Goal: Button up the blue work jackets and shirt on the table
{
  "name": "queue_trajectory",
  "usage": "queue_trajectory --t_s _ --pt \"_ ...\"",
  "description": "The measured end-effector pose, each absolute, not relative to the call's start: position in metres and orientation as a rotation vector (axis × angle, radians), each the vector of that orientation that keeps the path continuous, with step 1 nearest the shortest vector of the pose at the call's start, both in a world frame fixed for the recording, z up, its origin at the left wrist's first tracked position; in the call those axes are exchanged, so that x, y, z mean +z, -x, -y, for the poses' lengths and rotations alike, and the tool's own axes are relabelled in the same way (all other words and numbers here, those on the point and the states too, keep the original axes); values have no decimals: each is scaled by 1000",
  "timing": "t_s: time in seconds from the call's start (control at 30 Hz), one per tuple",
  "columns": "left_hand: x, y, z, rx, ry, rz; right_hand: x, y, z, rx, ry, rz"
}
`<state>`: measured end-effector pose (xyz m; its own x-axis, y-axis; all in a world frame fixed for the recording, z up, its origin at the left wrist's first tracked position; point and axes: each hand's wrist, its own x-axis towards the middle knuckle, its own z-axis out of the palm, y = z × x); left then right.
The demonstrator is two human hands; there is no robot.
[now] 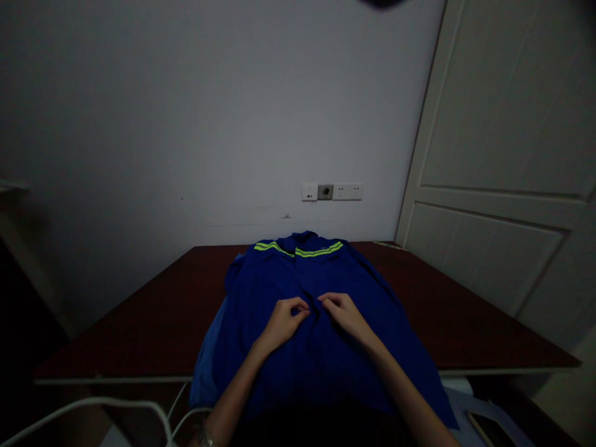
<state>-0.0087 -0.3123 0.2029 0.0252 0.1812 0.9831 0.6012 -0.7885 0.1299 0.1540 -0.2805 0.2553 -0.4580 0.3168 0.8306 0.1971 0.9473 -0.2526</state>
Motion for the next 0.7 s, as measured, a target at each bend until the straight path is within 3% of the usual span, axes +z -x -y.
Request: queue_trajectory --t_s 0.4,0.47,0.7 --pt "191 13 312 -1884 2064 825 244 -163 277 229 442 2144" --pt "187 14 311 -1861 2056 842 239 -164 282 90 471 2124" --pt "185 15 302 -2004 2024 875 197 -149 314 -843 670 1870"
